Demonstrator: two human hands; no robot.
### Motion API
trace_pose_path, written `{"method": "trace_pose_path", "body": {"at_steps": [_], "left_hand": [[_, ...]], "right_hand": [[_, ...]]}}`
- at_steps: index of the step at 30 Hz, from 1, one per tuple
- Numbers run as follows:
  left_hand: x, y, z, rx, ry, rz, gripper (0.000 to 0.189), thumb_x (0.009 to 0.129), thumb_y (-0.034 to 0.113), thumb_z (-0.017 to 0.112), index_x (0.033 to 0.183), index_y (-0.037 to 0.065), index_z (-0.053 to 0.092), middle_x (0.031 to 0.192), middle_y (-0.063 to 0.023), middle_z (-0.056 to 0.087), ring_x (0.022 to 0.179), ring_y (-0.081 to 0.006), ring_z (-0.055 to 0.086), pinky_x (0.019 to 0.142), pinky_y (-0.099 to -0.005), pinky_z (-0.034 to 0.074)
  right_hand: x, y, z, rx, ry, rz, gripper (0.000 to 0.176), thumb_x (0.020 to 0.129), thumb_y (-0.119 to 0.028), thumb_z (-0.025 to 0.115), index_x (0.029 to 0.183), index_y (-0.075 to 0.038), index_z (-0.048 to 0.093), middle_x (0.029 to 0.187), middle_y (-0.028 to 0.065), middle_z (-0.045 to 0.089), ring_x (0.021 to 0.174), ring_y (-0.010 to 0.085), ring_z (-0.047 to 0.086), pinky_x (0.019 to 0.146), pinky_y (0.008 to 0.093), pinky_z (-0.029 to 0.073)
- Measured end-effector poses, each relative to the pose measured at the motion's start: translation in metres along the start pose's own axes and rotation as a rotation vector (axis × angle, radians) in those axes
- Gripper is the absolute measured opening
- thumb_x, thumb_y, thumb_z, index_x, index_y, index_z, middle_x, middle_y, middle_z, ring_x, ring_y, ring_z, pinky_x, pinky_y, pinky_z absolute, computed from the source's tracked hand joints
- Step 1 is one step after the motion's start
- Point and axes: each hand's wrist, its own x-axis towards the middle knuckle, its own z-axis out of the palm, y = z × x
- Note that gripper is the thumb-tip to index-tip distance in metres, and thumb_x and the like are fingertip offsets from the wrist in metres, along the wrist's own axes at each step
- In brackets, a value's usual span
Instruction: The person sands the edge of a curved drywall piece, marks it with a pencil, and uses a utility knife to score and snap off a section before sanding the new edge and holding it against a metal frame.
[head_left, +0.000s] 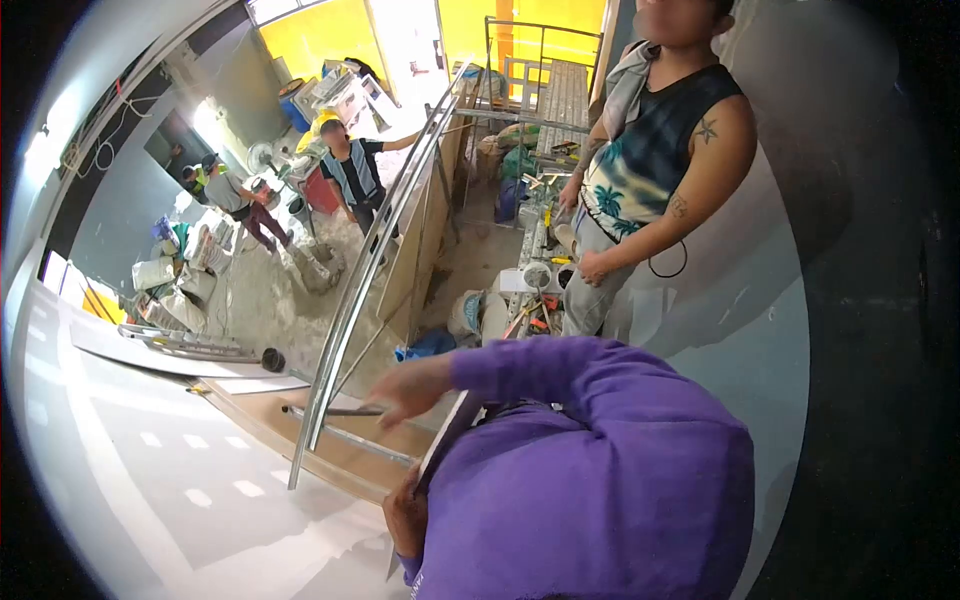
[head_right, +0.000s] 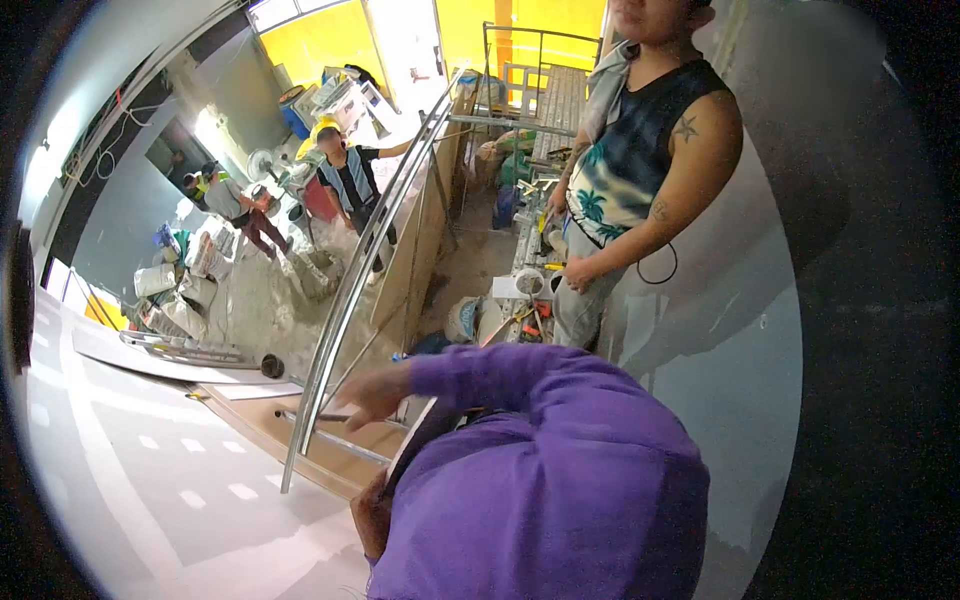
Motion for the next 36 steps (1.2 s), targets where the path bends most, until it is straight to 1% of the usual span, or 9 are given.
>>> {"method": "trace_pose_path", "body": {"at_steps": [3, 7, 10, 14, 18, 19, 23, 34, 36], "left_hand": [[0.005, 0.013, -0.014, 0.171, -0.140, -0.108, 0.041, 0.086, 0.002, 0.068, 0.126, 0.008, 0.074, 0.094, -0.0253, 0.072, 0.082, -0.0397, 0.074, 0.071, -0.0462, 0.056], [0.008, 0.009, -0.014, 0.023, -0.086, -0.072, 0.041, 0.086, 0.001, 0.067, 0.126, 0.008, 0.073, 0.100, -0.0226, 0.074, 0.088, -0.0403, 0.073, 0.074, -0.0463, 0.057], [0.013, 0.010, -0.009, -0.005, -0.079, -0.008, 0.040, 0.086, 0.001, 0.065, 0.124, 0.008, 0.074, 0.103, -0.0208, 0.076, 0.090, -0.0401, 0.073, 0.076, -0.0454, 0.058], [0.023, 0.016, -0.014, 0.069, -0.142, 0.052, 0.039, 0.085, 0.005, 0.067, 0.123, 0.007, 0.073, 0.103, -0.0204, 0.076, 0.090, -0.0389, 0.074, 0.077, -0.0438, 0.059], [0.024, 0.023, -0.024, 0.023, -0.166, 0.108, 0.040, 0.085, 0.008, 0.069, 0.125, 0.005, 0.072, 0.102, -0.0207, 0.076, 0.088, -0.0372, 0.074, 0.075, -0.0434, 0.059], [0.020, 0.021, -0.022, 0.048, -0.172, 0.092, 0.038, 0.086, 0.008, 0.067, 0.124, 0.005, 0.072, 0.101, -0.0200, 0.076, 0.087, -0.0364, 0.075, 0.075, -0.0433, 0.059], [0.022, 0.020, -0.026, 0.020, -0.107, 0.208, 0.043, 0.081, -0.002, 0.067, 0.123, 0.007, 0.073, 0.103, -0.0185, 0.076, 0.089, -0.0371, 0.074, 0.077, -0.0429, 0.060], [0.043, 0.053, -0.029, 0.058, 0.067, 0.024, 0.043, 0.084, -0.001, 0.066, 0.126, 0.008, 0.072, 0.099, -0.0169, 0.076, 0.087, -0.0369, 0.072, 0.075, -0.0438, 0.058], [0.045, 0.055, -0.017, 0.059, 0.127, -0.023, 0.041, 0.084, -0.001, 0.068, 0.124, 0.007, 0.073, 0.100, -0.0176, 0.077, 0.086, -0.0357, 0.074, 0.074, -0.0411, 0.058]], "right_hand": [[-0.096, 0.020, -0.026, 0.042, 0.156, 0.216, 0.061, 0.100, -0.049, 0.066, 0.138, 0.000, 0.063, 0.136, 0.0230, 0.066, 0.124, 0.0398, 0.064, 0.106, 0.0453, 0.049], [-0.178, 0.001, -0.036, 0.119, 0.383, 0.580, 0.073, 0.094, -0.057, 0.071, 0.139, -0.001, 0.061, 0.137, 0.0210, 0.066, 0.126, 0.0349, 0.065, 0.107, 0.0449, 0.049], [-0.192, 0.010, -0.013, 0.034, 0.457, 0.477, 0.076, 0.091, -0.058, 0.075, 0.139, -0.001, 0.061, 0.141, 0.0213, 0.063, 0.130, 0.0358, 0.061, 0.109, 0.0449, 0.048], [-0.164, 0.008, 0.022, -0.450, 0.265, 0.310, 0.076, 0.084, -0.055, 0.081, 0.137, -0.002, 0.063, 0.142, 0.0202, 0.062, 0.134, 0.0351, 0.058, 0.113, 0.0478, 0.044], [-0.138, -0.003, 0.039, -0.363, 0.117, 0.273, 0.072, 0.081, -0.049, 0.082, 0.135, -0.005, 0.064, 0.141, 0.0183, 0.064, 0.133, 0.0361, 0.058, 0.109, 0.0482, 0.047], [-0.136, 0.014, 0.050, -0.337, 0.037, 0.244, 0.055, 0.083, -0.041, 0.080, 0.126, -0.009, 0.070, 0.136, 0.0150, 0.068, 0.126, 0.0324, 0.064, 0.100, 0.0467, 0.052], [-0.133, 0.030, 0.045, -0.225, 0.050, 0.082, 0.024, 0.087, -0.022, 0.071, 0.110, -0.015, 0.076, 0.122, 0.0090, 0.075, 0.109, 0.0294, 0.072, 0.091, 0.0465, 0.056], [-0.075, 0.042, -0.033, -0.162, 0.030, -0.135, 0.016, 0.090, -0.027, 0.075, 0.098, -0.014, 0.074, 0.115, 0.0058, 0.075, 0.100, 0.0307, 0.072, 0.087, 0.0443, 0.056], [-0.065, 0.049, -0.045, -0.147, -0.002, -0.154, 0.018, 0.090, -0.030, 0.075, 0.094, -0.013, 0.071, 0.101, 0.0079, 0.074, 0.094, 0.0319, 0.072, 0.080, 0.0437, 0.056]]}}
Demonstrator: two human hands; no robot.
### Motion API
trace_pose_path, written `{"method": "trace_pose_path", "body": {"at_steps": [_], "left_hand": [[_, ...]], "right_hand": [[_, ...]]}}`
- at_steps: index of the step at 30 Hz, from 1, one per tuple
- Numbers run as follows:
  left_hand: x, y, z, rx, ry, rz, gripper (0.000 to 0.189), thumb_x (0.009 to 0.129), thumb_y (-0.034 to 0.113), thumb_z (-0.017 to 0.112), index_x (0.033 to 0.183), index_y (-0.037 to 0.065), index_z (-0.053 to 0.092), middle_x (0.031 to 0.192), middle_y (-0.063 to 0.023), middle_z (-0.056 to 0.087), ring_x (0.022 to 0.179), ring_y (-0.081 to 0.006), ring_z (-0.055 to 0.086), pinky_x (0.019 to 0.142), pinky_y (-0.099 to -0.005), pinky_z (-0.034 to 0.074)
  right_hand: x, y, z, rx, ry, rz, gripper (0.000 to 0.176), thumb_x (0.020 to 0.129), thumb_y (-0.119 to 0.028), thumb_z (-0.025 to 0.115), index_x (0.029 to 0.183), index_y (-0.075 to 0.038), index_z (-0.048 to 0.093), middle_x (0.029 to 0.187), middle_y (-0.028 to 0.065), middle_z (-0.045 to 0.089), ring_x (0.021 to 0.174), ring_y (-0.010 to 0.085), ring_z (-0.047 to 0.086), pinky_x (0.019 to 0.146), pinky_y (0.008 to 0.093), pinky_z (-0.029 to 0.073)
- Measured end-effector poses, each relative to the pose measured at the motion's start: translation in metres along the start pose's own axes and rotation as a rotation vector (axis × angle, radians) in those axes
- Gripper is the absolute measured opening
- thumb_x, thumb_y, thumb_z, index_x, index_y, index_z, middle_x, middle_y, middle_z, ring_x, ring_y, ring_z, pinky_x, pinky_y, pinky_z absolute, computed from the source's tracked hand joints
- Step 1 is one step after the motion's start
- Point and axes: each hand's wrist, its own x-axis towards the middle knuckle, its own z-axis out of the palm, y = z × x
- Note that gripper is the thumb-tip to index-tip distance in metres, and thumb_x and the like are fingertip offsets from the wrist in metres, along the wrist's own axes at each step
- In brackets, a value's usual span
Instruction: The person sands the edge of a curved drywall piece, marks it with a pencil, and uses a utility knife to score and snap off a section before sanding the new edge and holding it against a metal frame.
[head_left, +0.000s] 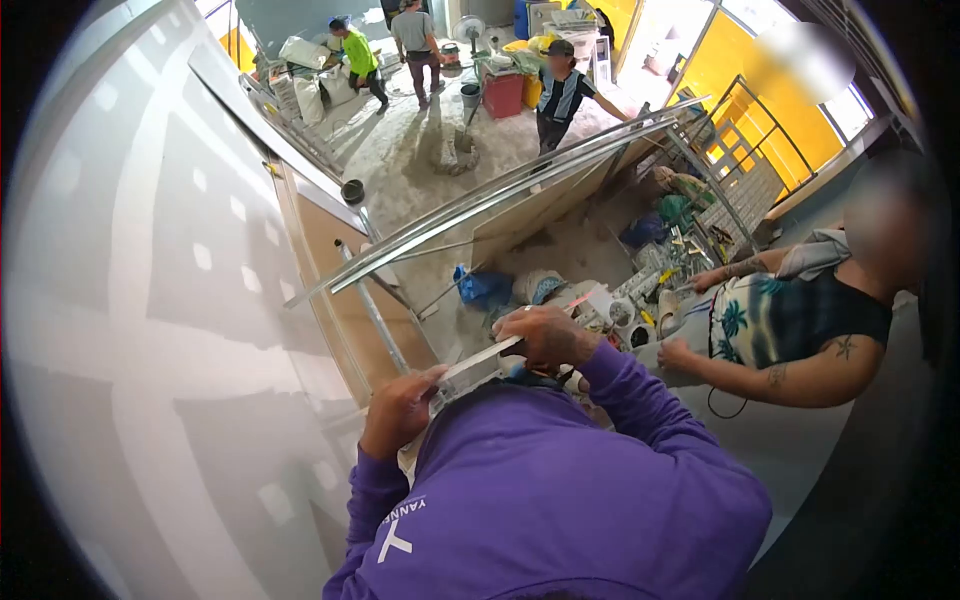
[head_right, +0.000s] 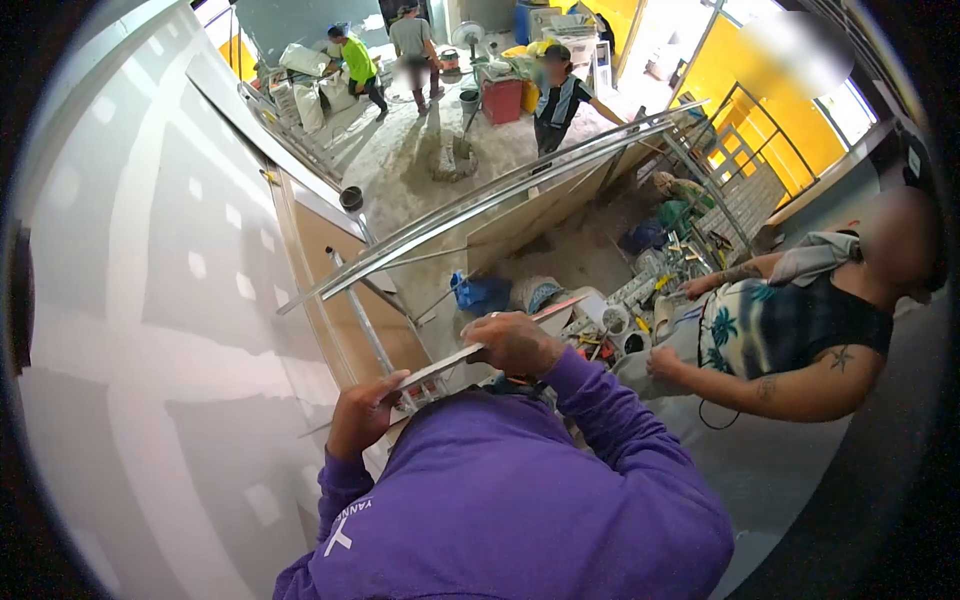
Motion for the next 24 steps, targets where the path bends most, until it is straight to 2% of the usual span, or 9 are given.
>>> {"method": "trace_pose_path", "body": {"at_steps": [2, 6, 10, 14, 18, 19, 20, 22, 24], "left_hand": [[0.004, -0.001, 0.013, -0.027, 0.053, -0.024, 0.040, 0.084, -0.002, 0.069, 0.122, 0.007, 0.074, 0.100, -0.0182, 0.077, 0.086, -0.0349, 0.075, 0.074, -0.0400, 0.058], [0.020, 0.020, 0.019, -0.112, 0.102, -0.142, 0.035, 0.085, -0.002, 0.071, 0.118, 0.005, 0.075, 0.102, -0.0188, 0.078, 0.087, -0.0348, 0.077, 0.079, -0.0397, 0.060], [0.039, 0.024, 0.021, -0.114, -0.020, -0.299, 0.031, 0.087, 0.002, 0.071, 0.118, 0.005, 0.075, 0.105, -0.0206, 0.077, 0.093, -0.0347, 0.076, 0.082, -0.0398, 0.060], [0.077, 0.032, 0.051, 0.167, -0.179, -0.061, 0.032, 0.086, 0.013, 0.074, 0.117, 0.006, 0.073, 0.097, -0.0184, 0.076, 0.087, -0.0360, 0.075, 0.074, -0.0444, 0.058], [0.080, 0.025, 0.070, 0.223, -0.135, 0.086, 0.028, 0.085, 0.016, 0.077, 0.111, 0.008, 0.073, 0.085, -0.0167, 0.074, 0.074, -0.0356, 0.072, 0.064, -0.0451, 0.055], [0.079, 0.025, 0.071, 0.243, -0.090, 0.082, 0.028, 0.085, 0.017, 0.078, 0.111, 0.008, 0.073, 0.082, -0.0161, 0.072, 0.071, -0.0354, 0.071, 0.062, -0.0446, 0.054], [0.080, 0.026, 0.071, 0.261, -0.052, 0.078, 0.027, 0.086, 0.018, 0.079, 0.111, 0.009, 0.073, 0.079, -0.0154, 0.071, 0.068, -0.0352, 0.070, 0.060, -0.0441, 0.053], [0.086, 0.035, 0.068, 0.165, 0.024, 0.115, 0.024, 0.089, 0.018, 0.078, 0.110, 0.009, 0.072, 0.075, -0.0147, 0.070, 0.065, -0.0351, 0.069, 0.058, -0.0439, 0.052], [0.086, 0.043, 0.069, 0.096, 0.008, 0.100, 0.022, 0.090, 0.017, 0.077, 0.110, 0.009, 0.072, 0.075, -0.0149, 0.070, 0.065, -0.0348, 0.069, 0.058, -0.0435, 0.052]], "right_hand": [[0.005, 0.012, -0.012, -0.046, -0.121, 0.051, 0.020, 0.090, -0.031, 0.075, 0.091, -0.012, 0.069, 0.093, 0.0094, 0.072, 0.091, 0.0331, 0.072, 0.077, 0.0436, 0.057], [0.014, 0.029, -0.027, -0.042, -0.158, -0.038, 0.019, 0.090, -0.030, 0.072, 0.092, -0.012, 0.069, 0.089, 0.0097, 0.071, 0.091, 0.0343, 0.072, 0.075, 0.0454, 0.058], [0.025, 0.023, -0.052, -0.181, -0.276, -0.062, 0.015, 0.091, -0.028, 0.070, 0.091, -0.013, 0.069, 0.091, 0.0073, 0.072, 0.091, 0.0327, 0.073, 0.074, 0.0462, 0.058], [0.019, 0.029, -0.059, -0.195, -0.193, -0.199, 0.011, 0.086, -0.025, 0.070, 0.085, -0.014, 0.069, 0.085, 0.0067, 0.071, 0.083, 0.0306, 0.075, 0.071, 0.0447, 0.059], [0.002, 0.048, -0.067, -0.238, -0.092, -0.246, 0.010, 0.082, -0.021, 0.069, 0.081, -0.015, 0.061, 0.082, 0.0050, 0.062, 0.076, 0.0275, 0.069, 0.064, 0.0444, 0.055], [-0.001, 0.054, -0.062, -0.230, 0.024, -0.238, 0.014, 0.083, -0.023, 0.070, 0.079, -0.015, 0.059, 0.079, 0.0056, 0.060, 0.077, 0.0283, 0.068, 0.067, 0.0444, 0.054], [-0.001, 0.055, -0.071, -0.242, 0.044, -0.211, 0.019, 0.079, -0.028, 0.077, 0.084, -0.014, 0.064, 0.085, 0.0063, 0.063, 0.086, 0.0301, 0.067, 0.077, 0.0447, 0.054], [-0.010, 0.056, -0.106, -0.204, 0.205, -0.146, 0.059, 0.065, -0.041, 0.094, 0.113, -0.013, 0.074, 0.115, 0.0080, 0.071, 0.112, 0.0315, 0.066, 0.098, 0.0431, 0.050], [-0.028, 0.051, -0.136, -0.085, 0.336, 0.001, 0.061, 0.070, -0.037, 0.093, 0.121, -0.009, 0.072, 0.122, 0.0095, 0.071, 0.121, 0.0312, 0.064, 0.103, 0.0446, 0.049]]}}
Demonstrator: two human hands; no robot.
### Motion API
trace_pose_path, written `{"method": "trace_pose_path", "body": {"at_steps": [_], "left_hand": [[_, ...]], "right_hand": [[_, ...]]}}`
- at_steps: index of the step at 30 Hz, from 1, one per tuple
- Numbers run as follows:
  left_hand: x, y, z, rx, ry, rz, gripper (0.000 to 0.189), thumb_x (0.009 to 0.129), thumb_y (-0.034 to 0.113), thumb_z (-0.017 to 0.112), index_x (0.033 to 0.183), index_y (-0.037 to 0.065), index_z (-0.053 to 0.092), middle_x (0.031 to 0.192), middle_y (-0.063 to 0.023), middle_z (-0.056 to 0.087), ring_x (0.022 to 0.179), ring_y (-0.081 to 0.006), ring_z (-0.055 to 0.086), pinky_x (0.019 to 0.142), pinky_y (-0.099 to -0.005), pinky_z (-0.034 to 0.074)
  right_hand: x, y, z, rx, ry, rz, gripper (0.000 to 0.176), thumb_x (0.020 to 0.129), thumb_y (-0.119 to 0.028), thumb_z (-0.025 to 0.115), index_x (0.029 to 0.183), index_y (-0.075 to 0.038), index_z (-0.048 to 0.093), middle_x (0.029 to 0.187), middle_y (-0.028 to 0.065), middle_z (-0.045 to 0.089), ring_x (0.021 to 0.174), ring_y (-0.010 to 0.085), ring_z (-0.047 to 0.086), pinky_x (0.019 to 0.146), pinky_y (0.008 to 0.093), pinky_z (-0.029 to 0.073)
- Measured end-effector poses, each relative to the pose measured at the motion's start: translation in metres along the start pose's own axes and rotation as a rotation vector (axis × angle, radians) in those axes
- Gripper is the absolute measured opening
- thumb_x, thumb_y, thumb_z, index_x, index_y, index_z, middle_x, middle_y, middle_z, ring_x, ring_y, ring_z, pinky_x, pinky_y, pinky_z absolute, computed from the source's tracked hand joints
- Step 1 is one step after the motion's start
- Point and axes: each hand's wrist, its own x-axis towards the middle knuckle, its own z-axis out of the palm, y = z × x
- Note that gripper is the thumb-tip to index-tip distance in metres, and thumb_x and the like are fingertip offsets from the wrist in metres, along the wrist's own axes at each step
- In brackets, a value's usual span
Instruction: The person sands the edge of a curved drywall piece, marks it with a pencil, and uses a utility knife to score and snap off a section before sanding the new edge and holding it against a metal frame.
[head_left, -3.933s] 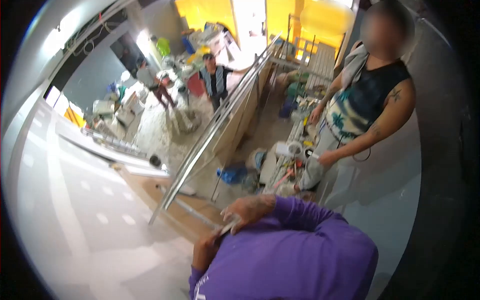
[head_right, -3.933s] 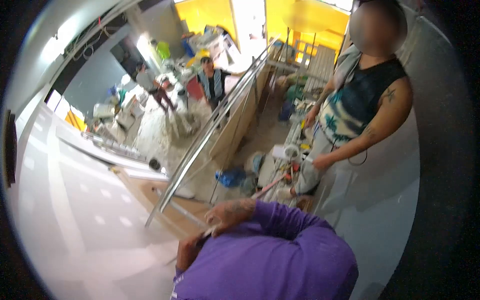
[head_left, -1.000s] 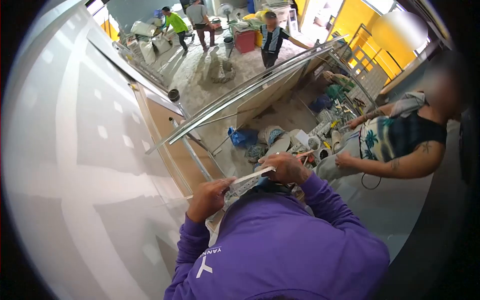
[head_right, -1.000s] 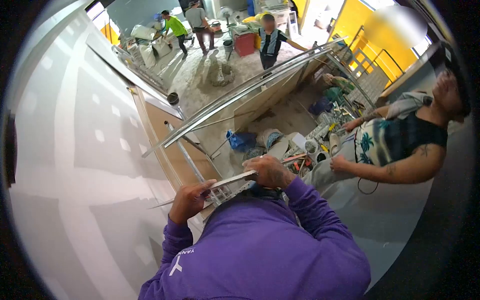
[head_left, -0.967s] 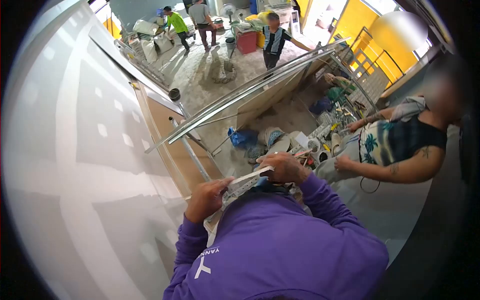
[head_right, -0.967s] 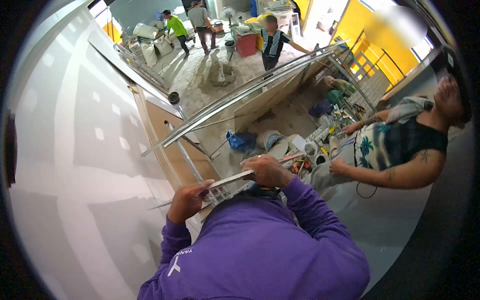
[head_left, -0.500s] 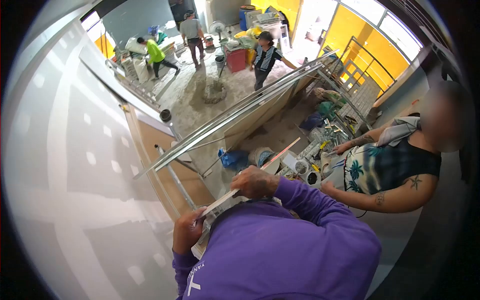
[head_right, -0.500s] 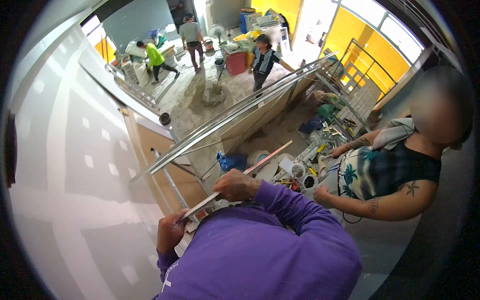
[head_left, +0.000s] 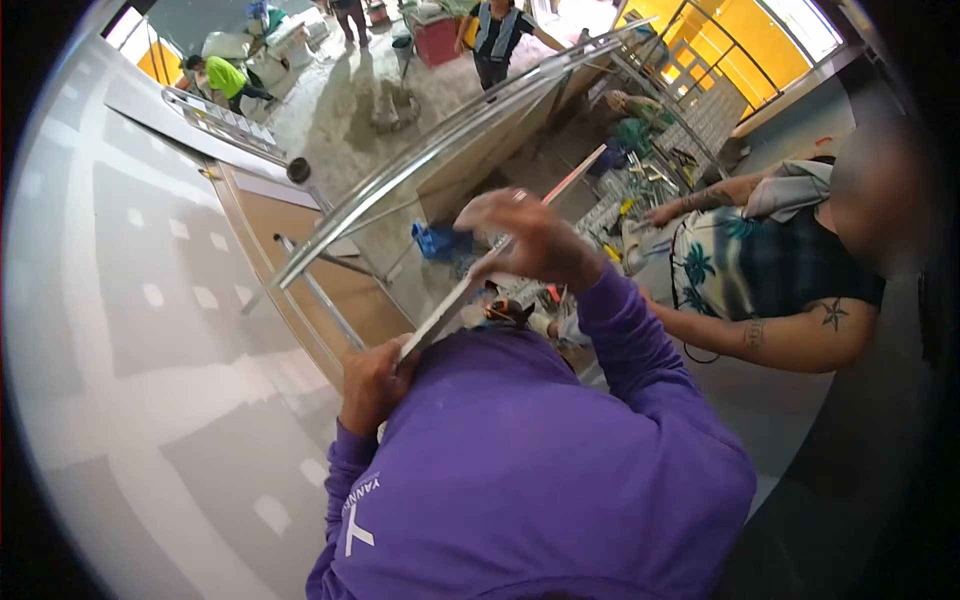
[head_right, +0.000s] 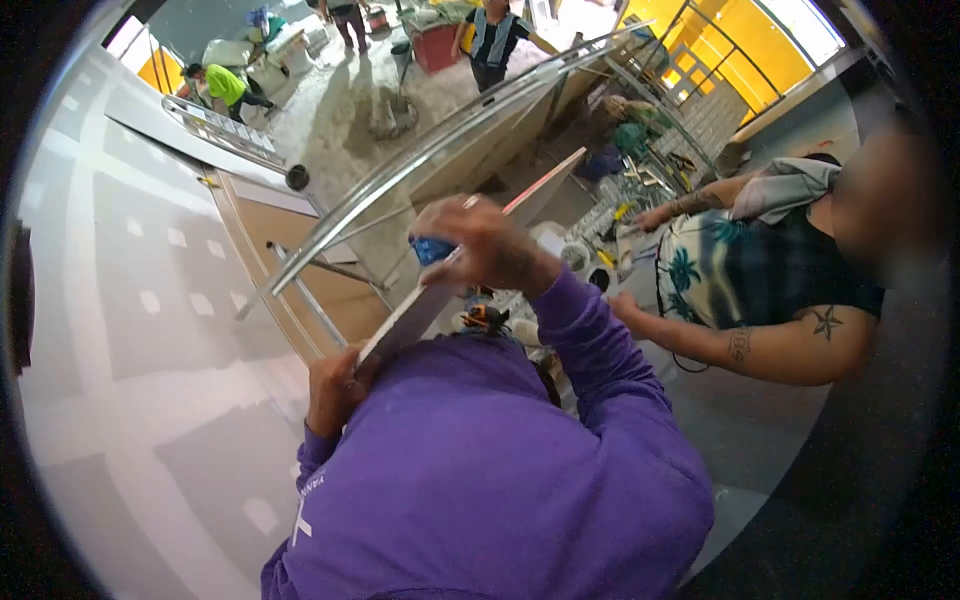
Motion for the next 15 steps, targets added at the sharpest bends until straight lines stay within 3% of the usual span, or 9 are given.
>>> {"method": "trace_pose_path", "body": {"at_steps": [2, 4, 7, 12, 15], "left_hand": [[-0.006, -0.001, 0.000, 0.026, -0.071, -0.038, 0.022, 0.090, 0.016, 0.076, 0.110, 0.009, 0.072, 0.077, -0.0147, 0.071, 0.067, -0.0335, 0.070, 0.058, -0.0427, 0.052], [-0.007, -0.002, -0.001, 0.006, -0.080, -0.032, 0.022, 0.090, 0.016, 0.076, 0.110, 0.009, 0.072, 0.079, -0.0146, 0.072, 0.067, -0.0328, 0.071, 0.058, -0.0425, 0.053], [-0.013, -0.006, -0.001, -0.014, -0.113, 0.000, 0.024, 0.089, 0.016, 0.077, 0.111, 0.010, 0.073, 0.081, -0.0137, 0.074, 0.068, -0.0327, 0.071, 0.059, -0.0426, 0.053], [-0.023, -0.012, 0.000, 0.075, -0.158, 0.065, 0.028, 0.086, 0.014, 0.076, 0.113, 0.010, 0.072, 0.082, -0.0125, 0.073, 0.072, -0.0310, 0.072, 0.060, -0.0423, 0.054], [-0.026, -0.016, 0.000, 0.057, -0.146, 0.085, 0.024, 0.086, 0.016, 0.078, 0.109, 0.011, 0.074, 0.074, -0.0154, 0.070, 0.064, -0.0341, 0.069, 0.056, -0.0443, 0.051]], "right_hand": [[-0.016, 0.007, -0.017, 0.005, 0.095, 0.055, 0.048, 0.081, -0.031, 0.088, 0.119, -0.006, 0.074, 0.113, 0.0123, 0.073, 0.110, 0.0319, 0.069, 0.095, 0.0421, 0.054], [-0.034, 0.005, -0.024, 0.034, 0.018, 0.211, 0.034, 0.086, -0.026, 0.085, 0.112, -0.006, 0.077, 0.105, 0.0127, 0.074, 0.100, 0.0308, 0.071, 0.089, 0.0410, 0.056], [-0.047, -0.004, -0.012, 0.120, -0.085, 0.264, 0.025, 0.089, -0.023, 0.082, 0.107, -0.007, 0.078, 0.100, 0.0117, 0.073, 0.093, 0.0294, 0.071, 0.083, 0.0412, 0.055], [-0.043, -0.031, 0.025, 0.125, -0.217, 0.171, 0.015, 0.091, -0.022, 0.078, 0.099, -0.010, 0.078, 0.093, 0.0075, 0.069, 0.089, 0.0291, 0.068, 0.080, 0.0413, 0.052], [-0.040, -0.039, 0.035, 0.041, -0.311, 0.118, 0.014, 0.090, -0.024, 0.075, 0.093, -0.011, 0.077, 0.090, 0.0070, 0.068, 0.089, 0.0300, 0.067, 0.083, 0.0427, 0.051]]}}
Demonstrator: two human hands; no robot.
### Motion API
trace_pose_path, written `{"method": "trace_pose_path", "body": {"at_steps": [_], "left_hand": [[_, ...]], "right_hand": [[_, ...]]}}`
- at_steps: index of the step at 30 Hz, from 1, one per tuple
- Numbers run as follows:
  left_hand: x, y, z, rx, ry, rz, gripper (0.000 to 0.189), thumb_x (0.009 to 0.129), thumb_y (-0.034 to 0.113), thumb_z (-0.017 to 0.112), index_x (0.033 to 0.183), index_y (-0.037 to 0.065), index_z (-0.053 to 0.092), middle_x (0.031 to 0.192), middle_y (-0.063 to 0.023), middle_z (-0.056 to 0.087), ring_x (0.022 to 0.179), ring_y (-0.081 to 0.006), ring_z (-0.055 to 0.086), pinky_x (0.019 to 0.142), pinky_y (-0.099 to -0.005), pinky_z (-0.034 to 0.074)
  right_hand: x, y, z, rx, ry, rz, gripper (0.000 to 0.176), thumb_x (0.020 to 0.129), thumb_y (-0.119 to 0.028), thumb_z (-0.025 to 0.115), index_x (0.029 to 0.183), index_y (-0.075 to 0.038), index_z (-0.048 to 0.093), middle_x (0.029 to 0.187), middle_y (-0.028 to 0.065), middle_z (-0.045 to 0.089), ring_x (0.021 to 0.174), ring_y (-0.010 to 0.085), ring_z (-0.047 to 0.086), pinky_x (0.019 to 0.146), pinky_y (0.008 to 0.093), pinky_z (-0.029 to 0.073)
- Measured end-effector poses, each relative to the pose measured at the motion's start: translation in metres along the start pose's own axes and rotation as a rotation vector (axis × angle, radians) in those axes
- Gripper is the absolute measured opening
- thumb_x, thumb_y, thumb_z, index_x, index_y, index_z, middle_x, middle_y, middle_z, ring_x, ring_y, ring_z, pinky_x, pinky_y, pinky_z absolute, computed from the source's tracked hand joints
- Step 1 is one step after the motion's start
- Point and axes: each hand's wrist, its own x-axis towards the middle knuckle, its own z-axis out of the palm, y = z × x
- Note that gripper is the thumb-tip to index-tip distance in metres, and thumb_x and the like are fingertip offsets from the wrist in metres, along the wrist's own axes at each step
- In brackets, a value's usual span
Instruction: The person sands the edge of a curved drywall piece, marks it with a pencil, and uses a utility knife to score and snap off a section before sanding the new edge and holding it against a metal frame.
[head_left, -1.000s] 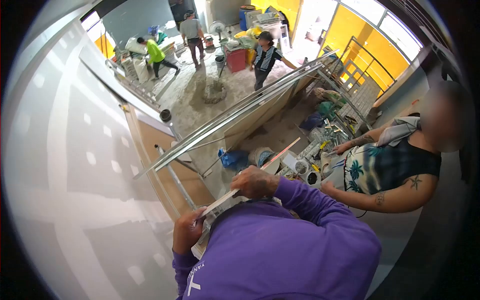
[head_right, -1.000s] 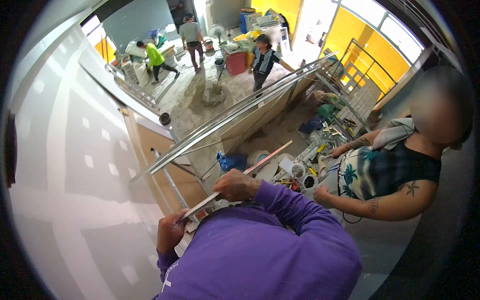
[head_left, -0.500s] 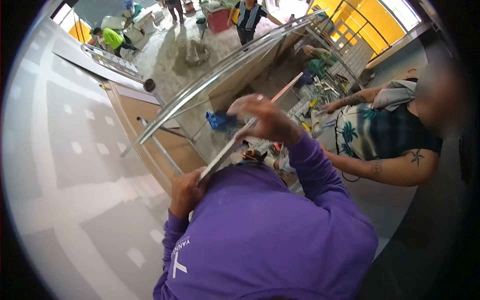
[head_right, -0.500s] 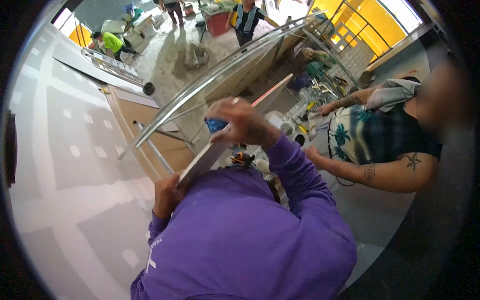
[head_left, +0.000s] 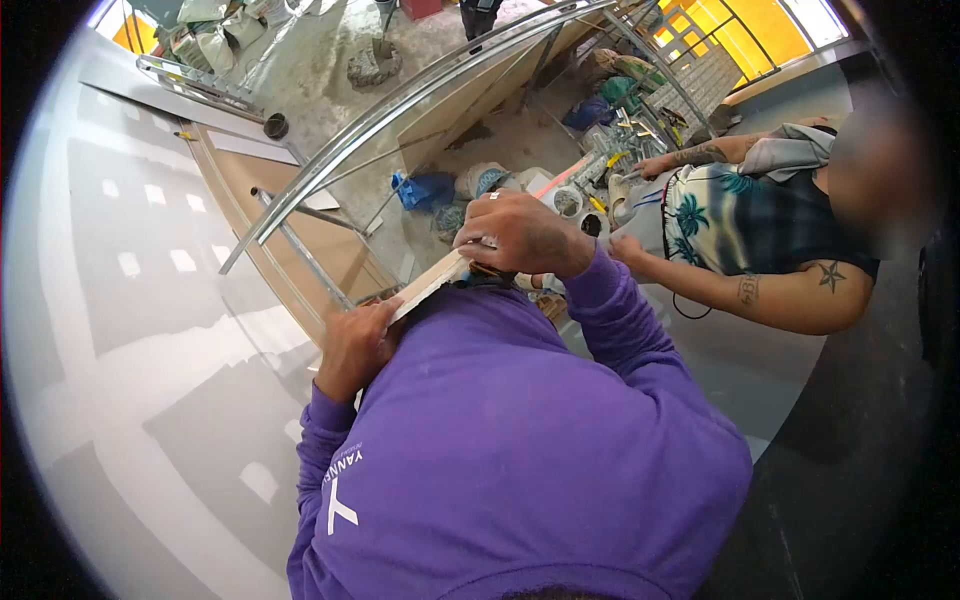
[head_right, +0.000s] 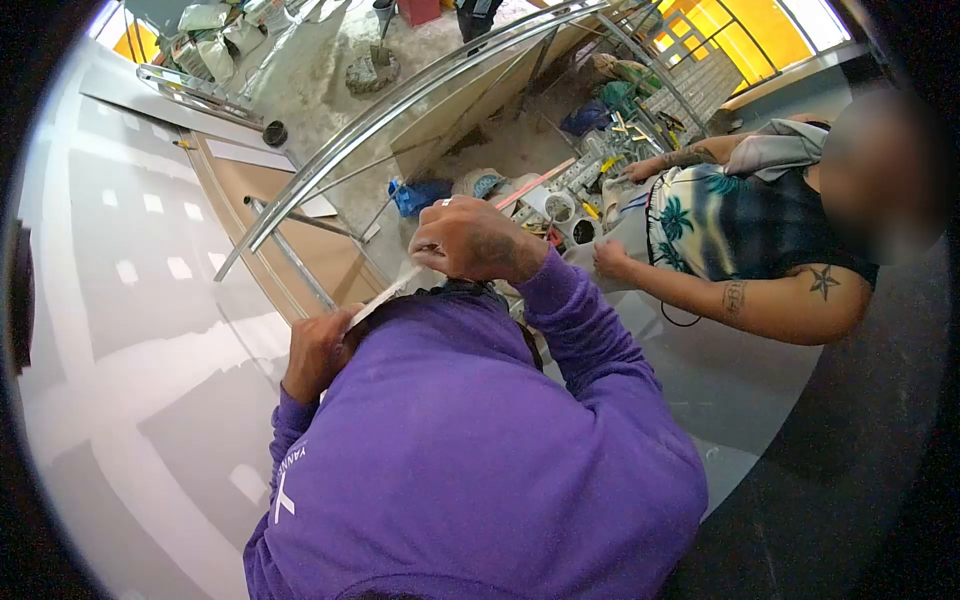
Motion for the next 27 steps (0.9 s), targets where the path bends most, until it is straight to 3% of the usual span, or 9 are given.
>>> {"method": "trace_pose_path", "body": {"at_steps": [3, 6, 9, 12, 15, 18, 21, 27], "left_hand": [[-0.002, 0.003, -0.007, 0.091, -0.116, -0.005, 0.032, 0.080, 0.006, 0.070, 0.112, 0.009, 0.071, 0.076, -0.0122, 0.070, 0.071, -0.0301, 0.072, 0.059, -0.0431, 0.053], [-0.004, 0.002, -0.010, 0.078, -0.120, 0.011, 0.031, 0.080, 0.006, 0.069, 0.111, 0.009, 0.070, 0.075, -0.0119, 0.070, 0.071, -0.0298, 0.072, 0.058, -0.0436, 0.052], [-0.005, 0.000, -0.009, 0.066, -0.119, 0.024, 0.032, 0.080, 0.006, 0.069, 0.111, 0.009, 0.070, 0.075, -0.0119, 0.070, 0.070, -0.0297, 0.072, 0.057, -0.0436, 0.051], [-0.008, 0.000, -0.007, 0.066, -0.106, -0.022, 0.027, 0.083, 0.013, 0.074, 0.110, 0.014, 0.071, 0.071, -0.0153, 0.068, 0.065, -0.0352, 0.069, 0.056, -0.0465, 0.049], [-0.008, -0.002, -0.008, 0.053, -0.127, -0.028, 0.029, 0.083, 0.011, 0.073, 0.112, 0.013, 0.071, 0.075, -0.0151, 0.070, 0.067, -0.0349, 0.069, 0.057, -0.0456, 0.050], [-0.010, -0.004, -0.008, 0.028, -0.095, -0.007, 0.031, 0.083, 0.009, 0.073, 0.114, 0.013, 0.070, 0.078, -0.0146, 0.071, 0.069, -0.0345, 0.070, 0.058, -0.0452, 0.051], [-0.012, -0.007, -0.005, 0.011, -0.090, -0.004, 0.032, 0.081, 0.005, 0.067, 0.113, 0.008, 0.069, 0.077, -0.0106, 0.070, 0.073, -0.0300, 0.071, 0.059, -0.0448, 0.050], [-0.010, 0.000, -0.012, 0.038, -0.110, -0.017, 0.030, 0.082, 0.006, 0.065, 0.112, 0.008, 0.067, 0.078, -0.0121, 0.070, 0.073, -0.0312, 0.071, 0.060, -0.0455, 0.051]], "right_hand": [[0.002, -0.004, 0.003, -0.112, -0.096, 0.015, 0.014, 0.089, -0.025, 0.073, 0.093, -0.012, 0.077, 0.091, 0.0075, 0.068, 0.089, 0.0309, 0.067, 0.082, 0.0446, 0.051], [-0.002, -0.001, 0.010, -0.081, -0.097, -0.003, 0.017, 0.088, -0.025, 0.067, 0.082, -0.010, 0.072, 0.085, 0.0108, 0.067, 0.084, 0.0331, 0.068, 0.076, 0.0451, 0.054], [-0.001, -0.004, 0.008, -0.094, -0.157, 0.031, 0.015, 0.087, -0.023, 0.067, 0.083, -0.010, 0.071, 0.082, 0.0118, 0.067, 0.080, 0.0346, 0.069, 0.072, 0.0460, 0.055], [0.002, -0.007, 0.008, -0.128, -0.219, 0.084, 0.013, 0.088, -0.022, 0.067, 0.088, -0.010, 0.073, 0.083, 0.0109, 0.066, 0.083, 0.0343, 0.068, 0.077, 0.0460, 0.052], [0.006, -0.012, 0.007, -0.174, -0.223, 0.073, 0.014, 0.087, -0.022, 0.067, 0.086, -0.009, 0.071, 0.084, 0.0121, 0.066, 0.082, 0.0348, 0.067, 0.076, 0.0465, 0.052], [0.006, -0.013, 0.007, -0.214, -0.149, 0.034, 0.015, 0.088, -0.022, 0.067, 0.084, -0.008, 0.069, 0.083, 0.0127, 0.065, 0.079, 0.0347, 0.067, 0.073, 0.0469, 0.052], [0.003, -0.018, 0.014, -0.188, -0.079, 0.096, 0.015, 0.089, -0.021, 0.068, 0.082, -0.007, 0.067, 0.083, 0.0130, 0.066, 0.076, 0.0355, 0.067, 0.070, 0.0470, 0.052], [-0.005, -0.028, 0.028, -0.072, 0.085, 0.231, 0.017, 0.087, -0.021, 0.067, 0.083, -0.004, 0.068, 0.080, 0.0145, 0.068, 0.074, 0.0353, 0.069, 0.069, 0.0458, 0.054]]}}
